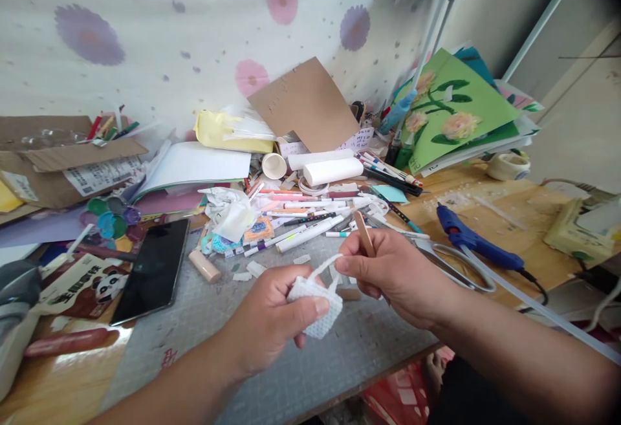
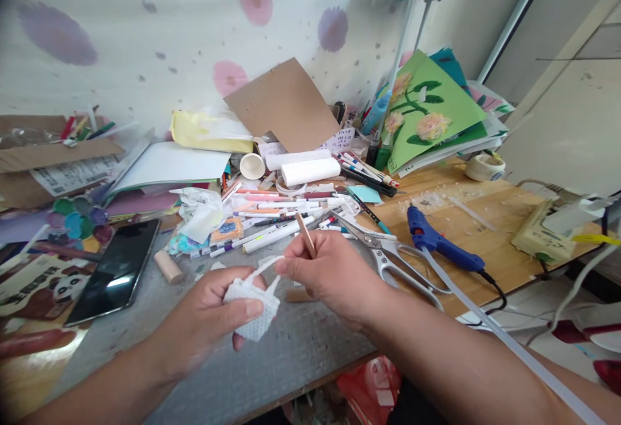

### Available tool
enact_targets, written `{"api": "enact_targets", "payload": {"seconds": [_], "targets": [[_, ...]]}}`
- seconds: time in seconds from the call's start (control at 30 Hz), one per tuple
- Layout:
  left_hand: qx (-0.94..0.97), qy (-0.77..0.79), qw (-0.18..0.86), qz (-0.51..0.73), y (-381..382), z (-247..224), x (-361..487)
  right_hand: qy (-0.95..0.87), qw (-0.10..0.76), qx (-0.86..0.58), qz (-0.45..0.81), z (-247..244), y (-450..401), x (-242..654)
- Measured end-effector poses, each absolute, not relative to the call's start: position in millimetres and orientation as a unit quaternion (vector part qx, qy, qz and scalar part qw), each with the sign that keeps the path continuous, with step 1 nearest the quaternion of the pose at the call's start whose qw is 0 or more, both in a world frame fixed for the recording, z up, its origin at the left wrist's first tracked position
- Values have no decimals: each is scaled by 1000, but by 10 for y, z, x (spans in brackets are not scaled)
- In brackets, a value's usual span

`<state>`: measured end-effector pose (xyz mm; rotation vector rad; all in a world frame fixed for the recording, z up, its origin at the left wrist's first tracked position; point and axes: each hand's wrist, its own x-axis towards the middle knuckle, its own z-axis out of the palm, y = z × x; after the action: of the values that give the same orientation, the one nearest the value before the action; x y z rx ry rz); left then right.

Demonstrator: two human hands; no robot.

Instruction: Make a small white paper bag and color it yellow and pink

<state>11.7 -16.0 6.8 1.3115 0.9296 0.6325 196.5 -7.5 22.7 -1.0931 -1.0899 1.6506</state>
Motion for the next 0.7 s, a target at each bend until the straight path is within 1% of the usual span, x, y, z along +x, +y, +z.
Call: {"api": "enact_targets", "payload": {"seconds": [0.1,0.23,0.3,0.43,0.57,0.7], "targets": [[580,409,650,271,-165,64,119,-444,420,-428,666,202,-66,1988],[557,423,653,292,-139,48,134,-392,489,-387,676,197,-45,2062],[548,422,655,305,-118,36,137,-397,518,-390,650,225,-37,2115],[536,420,657,322,-80,7,131,-472,529,-402,579,301,-40,2201],[530,441,637,345,-62,-8,127,-466,580,-401,535,303,-23,2215],[524,433,644,352,-61,6,129,-473,573,-405,533,270,8,2195]]}}
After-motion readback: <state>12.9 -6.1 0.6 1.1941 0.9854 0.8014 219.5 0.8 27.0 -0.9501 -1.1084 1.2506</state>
